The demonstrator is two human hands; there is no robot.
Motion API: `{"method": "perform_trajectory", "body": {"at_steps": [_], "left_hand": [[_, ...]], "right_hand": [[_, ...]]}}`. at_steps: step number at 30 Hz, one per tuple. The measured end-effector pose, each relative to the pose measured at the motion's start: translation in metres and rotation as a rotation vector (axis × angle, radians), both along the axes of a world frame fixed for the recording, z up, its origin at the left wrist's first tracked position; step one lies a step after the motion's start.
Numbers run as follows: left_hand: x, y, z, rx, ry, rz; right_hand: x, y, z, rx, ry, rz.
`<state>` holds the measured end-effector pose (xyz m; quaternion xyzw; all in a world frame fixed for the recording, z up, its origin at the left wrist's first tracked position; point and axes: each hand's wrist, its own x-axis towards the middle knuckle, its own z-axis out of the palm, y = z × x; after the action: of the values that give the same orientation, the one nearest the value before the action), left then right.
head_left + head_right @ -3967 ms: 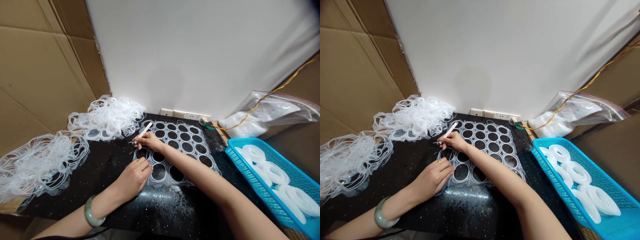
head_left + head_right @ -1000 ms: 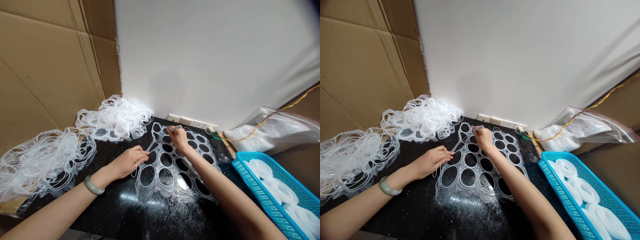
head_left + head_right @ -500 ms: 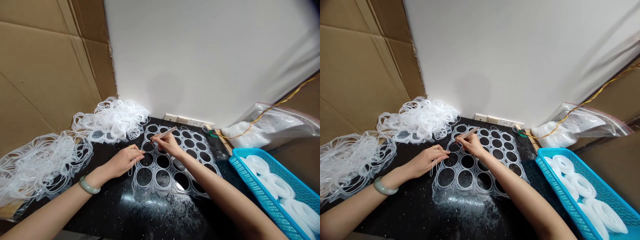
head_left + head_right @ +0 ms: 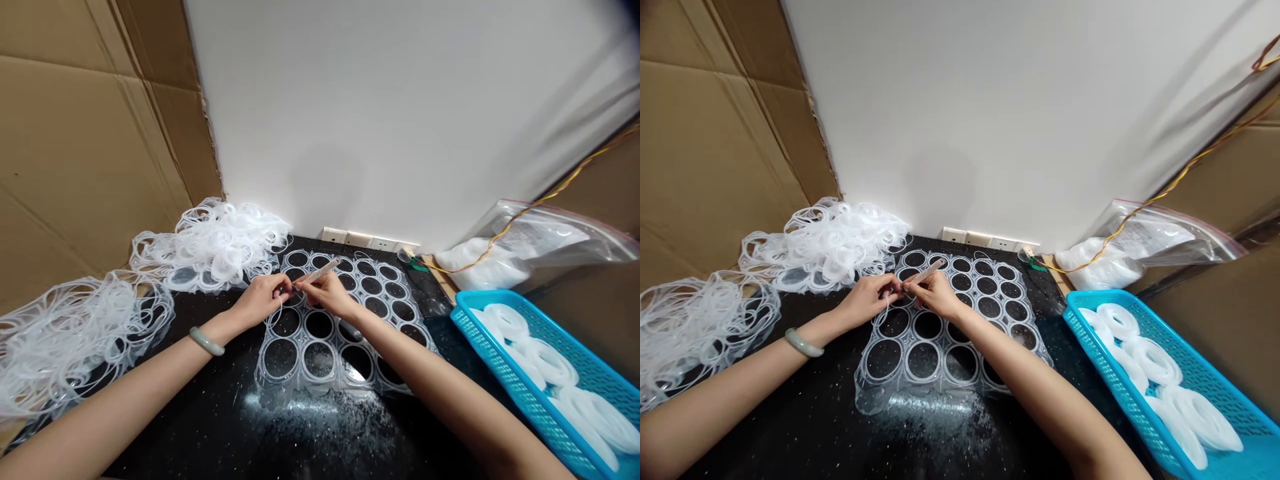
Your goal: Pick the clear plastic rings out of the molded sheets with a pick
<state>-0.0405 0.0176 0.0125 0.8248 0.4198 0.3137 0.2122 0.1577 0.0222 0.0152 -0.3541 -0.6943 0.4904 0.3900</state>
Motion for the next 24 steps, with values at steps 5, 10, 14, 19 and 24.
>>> {"method": "perform_trajectory", "body": {"at_steps": [5,10,14,19,24], "left_hand": [[-0.001,0.018,-0.004,-0.092,0.023,-0.043],[-0.006,0.030,0.002,-0.179,0.111,-0.177],[-0.005,0.032,0.007,-0.241,0.129,-0.242],[-0.007,0.036,0.003,-0.272,-0.096,-0.199],[-0.009,0.036,-0.005,-0.383,-0.305,-0.117]], "right_hand": [[0.013,0.004,-0.005,0.123,0.042,-0.250],[0.018,0.007,-0.020,0.069,0.064,-0.282],[0.021,0.001,-0.026,0.238,-0.112,-0.214],[0.024,-0.009,-0.029,0.445,-0.415,-0.222],[0.022,-0.013,-0.031,0.435,-0.514,-0.246]]}}
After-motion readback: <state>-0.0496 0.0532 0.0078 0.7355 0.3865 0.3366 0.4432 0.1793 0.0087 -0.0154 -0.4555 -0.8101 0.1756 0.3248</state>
